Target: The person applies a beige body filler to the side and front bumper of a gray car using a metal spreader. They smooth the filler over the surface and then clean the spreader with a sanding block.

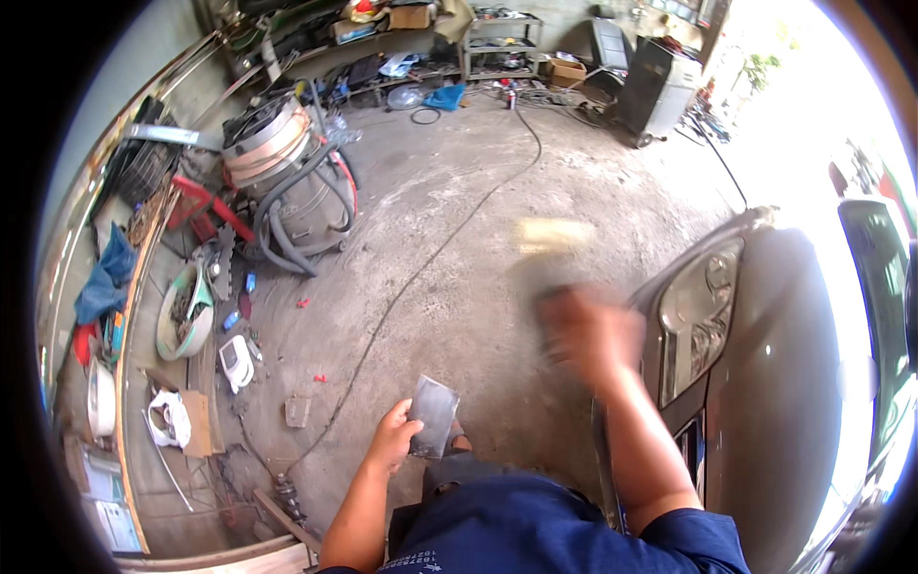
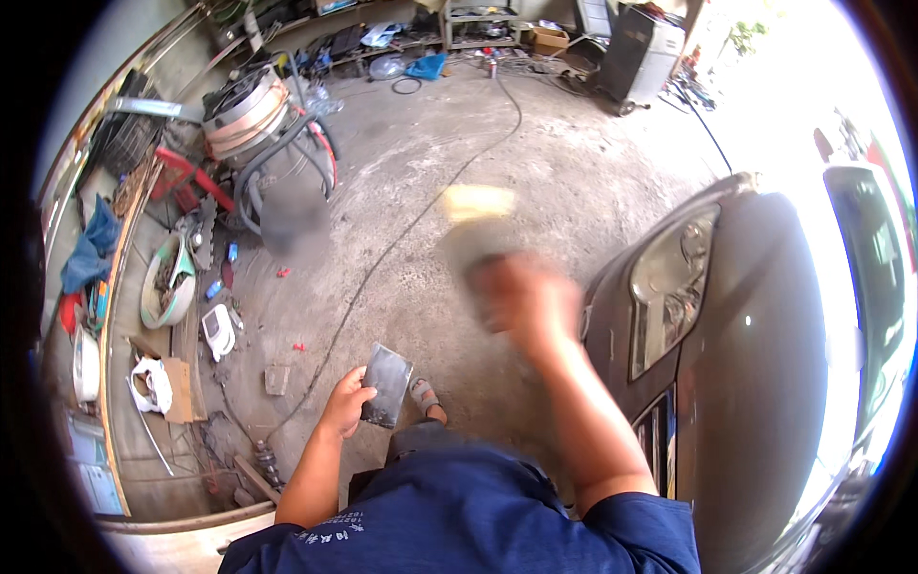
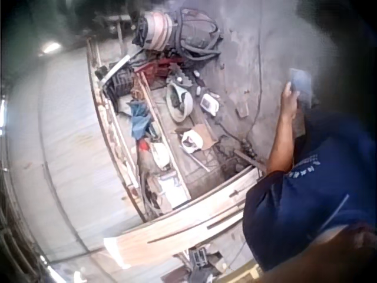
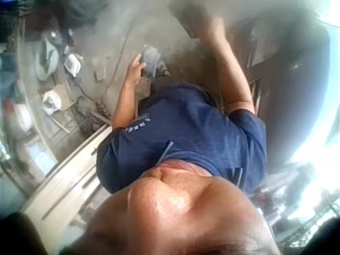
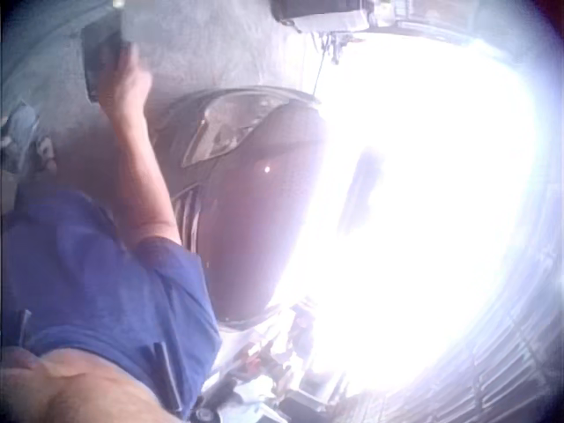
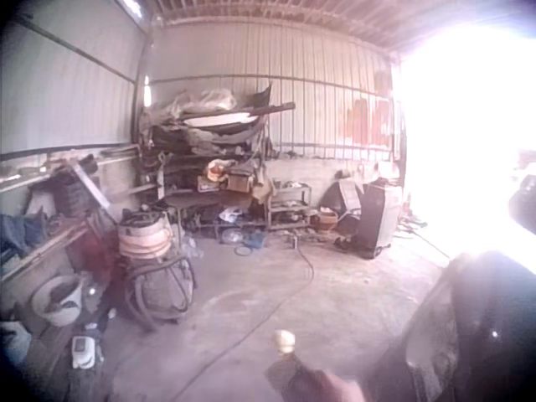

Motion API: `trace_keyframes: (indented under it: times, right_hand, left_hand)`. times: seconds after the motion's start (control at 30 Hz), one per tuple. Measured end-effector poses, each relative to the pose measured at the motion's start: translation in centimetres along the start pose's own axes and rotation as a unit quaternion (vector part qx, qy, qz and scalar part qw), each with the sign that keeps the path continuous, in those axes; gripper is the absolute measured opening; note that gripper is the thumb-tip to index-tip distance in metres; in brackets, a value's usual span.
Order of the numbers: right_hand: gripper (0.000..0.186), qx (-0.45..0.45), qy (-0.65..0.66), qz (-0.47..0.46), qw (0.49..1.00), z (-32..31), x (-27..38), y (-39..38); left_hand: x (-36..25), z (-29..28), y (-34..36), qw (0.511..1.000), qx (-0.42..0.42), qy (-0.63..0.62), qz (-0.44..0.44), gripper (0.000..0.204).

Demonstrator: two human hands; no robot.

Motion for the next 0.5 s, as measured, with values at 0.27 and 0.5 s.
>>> trace_keyframes:
  times: [0.27,0.5]
  right_hand:
    - [0.026,0.309,-0.178,-0.115,0.927,21.4,0.6,-1.6]
    - [0.042,0.331,-0.075,0.050,0.939,24.6,-0.3,1.2]
  left_hand:
    - [7.6,-18.6,0.9,0.965,-0.248,-0.082,-0.013,0.042]
    - [-4.2,-15.6,6.8,0.944,-0.181,-0.277,0.017,0.036]
Point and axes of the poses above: each hand's wrist, its own y-axis towards the middle knuckle, its own z-axis out of the palm, x = y × z, the point moved 4 cm from there along y, towards the middle knuckle, and after that the axes turned 5 degrees about -y, right-handed, at the moved point
